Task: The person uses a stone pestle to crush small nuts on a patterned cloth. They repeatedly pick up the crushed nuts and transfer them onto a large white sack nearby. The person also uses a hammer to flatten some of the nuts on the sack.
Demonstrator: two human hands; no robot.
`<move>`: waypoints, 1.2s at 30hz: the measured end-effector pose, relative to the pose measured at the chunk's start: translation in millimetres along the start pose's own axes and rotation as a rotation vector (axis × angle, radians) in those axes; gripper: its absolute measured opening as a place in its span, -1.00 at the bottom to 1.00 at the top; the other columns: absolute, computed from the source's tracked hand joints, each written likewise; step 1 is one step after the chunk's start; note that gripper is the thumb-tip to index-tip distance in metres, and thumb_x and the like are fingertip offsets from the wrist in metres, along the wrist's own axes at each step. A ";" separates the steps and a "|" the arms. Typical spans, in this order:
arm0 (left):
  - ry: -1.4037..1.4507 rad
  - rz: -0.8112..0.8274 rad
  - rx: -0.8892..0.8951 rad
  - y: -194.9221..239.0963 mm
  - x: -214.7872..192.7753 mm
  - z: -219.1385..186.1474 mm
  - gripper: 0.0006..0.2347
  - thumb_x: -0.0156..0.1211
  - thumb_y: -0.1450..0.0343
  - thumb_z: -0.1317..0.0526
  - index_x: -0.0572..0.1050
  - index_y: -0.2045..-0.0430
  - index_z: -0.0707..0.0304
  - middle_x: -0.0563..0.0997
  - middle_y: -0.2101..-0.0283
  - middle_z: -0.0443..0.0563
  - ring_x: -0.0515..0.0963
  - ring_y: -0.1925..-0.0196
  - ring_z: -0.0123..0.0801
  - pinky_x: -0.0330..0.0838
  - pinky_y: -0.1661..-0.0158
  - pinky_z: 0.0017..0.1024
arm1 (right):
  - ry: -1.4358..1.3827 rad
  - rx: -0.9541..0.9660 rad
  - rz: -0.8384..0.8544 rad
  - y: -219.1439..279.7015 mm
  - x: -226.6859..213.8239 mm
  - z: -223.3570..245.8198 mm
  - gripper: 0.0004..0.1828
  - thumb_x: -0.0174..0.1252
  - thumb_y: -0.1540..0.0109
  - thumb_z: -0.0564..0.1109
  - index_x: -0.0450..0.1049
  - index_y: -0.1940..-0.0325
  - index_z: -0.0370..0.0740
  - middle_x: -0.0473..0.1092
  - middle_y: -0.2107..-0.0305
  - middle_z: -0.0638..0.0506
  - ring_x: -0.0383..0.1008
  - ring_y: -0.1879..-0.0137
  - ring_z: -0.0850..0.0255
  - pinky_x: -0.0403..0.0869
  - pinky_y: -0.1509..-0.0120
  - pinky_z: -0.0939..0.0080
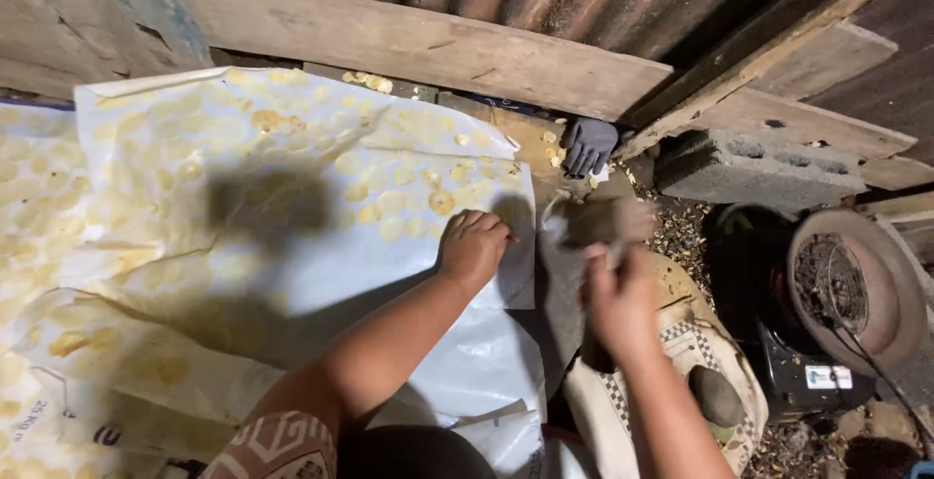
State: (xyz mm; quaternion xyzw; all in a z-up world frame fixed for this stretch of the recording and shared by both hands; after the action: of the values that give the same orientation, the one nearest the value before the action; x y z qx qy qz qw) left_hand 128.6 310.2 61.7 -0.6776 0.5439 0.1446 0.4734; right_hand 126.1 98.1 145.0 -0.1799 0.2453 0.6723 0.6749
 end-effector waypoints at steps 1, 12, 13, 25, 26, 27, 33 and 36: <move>0.000 0.004 -0.009 -1.3 1.8 -0.9 -0.94 0.25 -0.32 0.24 0.63 0.42 0.12 0.60 0.26 -0.04 0.54 0.04 -0.14 0.35 -0.04 -0.16 | 0.003 0.004 0.008 0.9 -6.0 18.8 -0.63 0.14 -0.36 0.04 0.34 -0.01 -0.34 0.45 0.52 -0.19 0.47 0.49 0.08 0.46 0.43 0.04; -0.094 -0.022 0.050 34.2 -39.9 10.9 -0.84 0.19 -0.32 0.28 0.63 0.27 0.17 0.56 0.21 -0.03 0.51 0.03 -0.15 0.33 -0.06 -0.18 | 0.500 -0.096 0.010 -23.0 108.2 -47.2 -0.42 0.16 -0.30 0.13 0.25 -0.04 -0.49 0.46 0.46 -0.50 0.50 0.32 -0.45 0.47 0.26 -0.30; -0.091 -0.024 0.037 36.0 -40.0 11.7 -0.84 0.19 -0.32 0.28 0.63 0.27 0.17 0.56 0.21 -0.03 0.51 0.03 -0.15 0.33 -0.06 -0.18 | 0.509 -0.098 0.020 -23.6 104.0 -50.7 -0.42 0.16 -0.30 0.13 0.25 -0.04 -0.49 0.46 0.46 -0.50 0.50 0.32 -0.45 0.47 0.26 -0.30; -0.127 0.042 -0.102 21.5 -33.8 19.5 -0.95 0.27 -0.29 0.24 0.57 0.49 0.17 0.54 0.28 0.04 0.53 0.07 -0.10 0.34 0.00 -0.16 | -0.044 -0.331 -0.111 7.1 57.5 35.3 -0.70 0.04 -0.35 -0.16 0.28 -0.08 -0.42 0.52 0.44 -0.28 0.58 0.42 -0.12 0.52 0.33 -0.07; -0.135 0.008 -0.088 29.6 -45.7 21.2 -0.95 0.25 -0.29 0.27 0.56 0.46 0.18 0.54 0.27 0.04 0.52 0.06 -0.09 0.35 0.00 -0.16 | 0.046 -0.450 -0.139 10.7 73.1 28.4 -0.69 0.06 -0.34 -0.14 0.31 -0.09 -0.40 0.53 0.38 -0.33 0.60 0.33 -0.19 0.54 0.24 -0.11; -0.139 -0.026 -0.075 39.5 -56.2 21.7 -0.94 0.23 -0.28 0.30 0.56 0.44 0.20 0.53 0.25 0.05 0.52 0.06 -0.09 0.37 0.00 -0.17 | 0.140 -0.568 -0.166 16.7 89.1 19.5 -0.67 0.09 -0.33 -0.13 0.34 -0.10 -0.39 0.54 0.32 -0.38 0.61 0.23 -0.25 0.55 0.15 -0.16; -0.003 -0.063 -0.017 60.7 -65.3 21.5 -0.76 0.11 -0.30 0.39 0.57 0.18 0.23 0.58 0.13 0.03 0.52 0.00 -0.10 0.42 -0.04 -0.21 | 0.483 -0.179 0.080 -17.1 121.8 -54.0 -0.45 0.14 -0.28 0.14 0.28 0.01 -0.45 0.49 0.44 -0.47 0.52 0.30 -0.42 0.50 0.22 -0.31; -0.002 -0.005 -0.097 39.5 -48.5 28.3 -0.76 0.14 -0.35 0.34 0.54 0.11 0.27 0.58 0.14 0.09 0.52 0.01 -0.06 0.40 -0.02 -0.17 | 0.395 -0.270 0.130 -8.9 82.4 37.6 -0.52 0.20 -0.31 0.11 0.36 0.04 -0.40 0.49 0.46 -0.43 0.53 0.27 -0.39 0.49 0.20 -0.27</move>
State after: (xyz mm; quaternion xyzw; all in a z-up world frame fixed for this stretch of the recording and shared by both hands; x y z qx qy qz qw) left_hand 85.4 363.5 62.6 -0.7009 0.5341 0.1702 0.4411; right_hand 136.3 187.0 127.7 -0.3800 0.2915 0.6929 0.5390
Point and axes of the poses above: each hand's wrist, its own y-axis away from the middle knuckle, its own x-axis out of the palm, z = x × y, the point moved 8 cm from there along -y, towards the middle knuckle
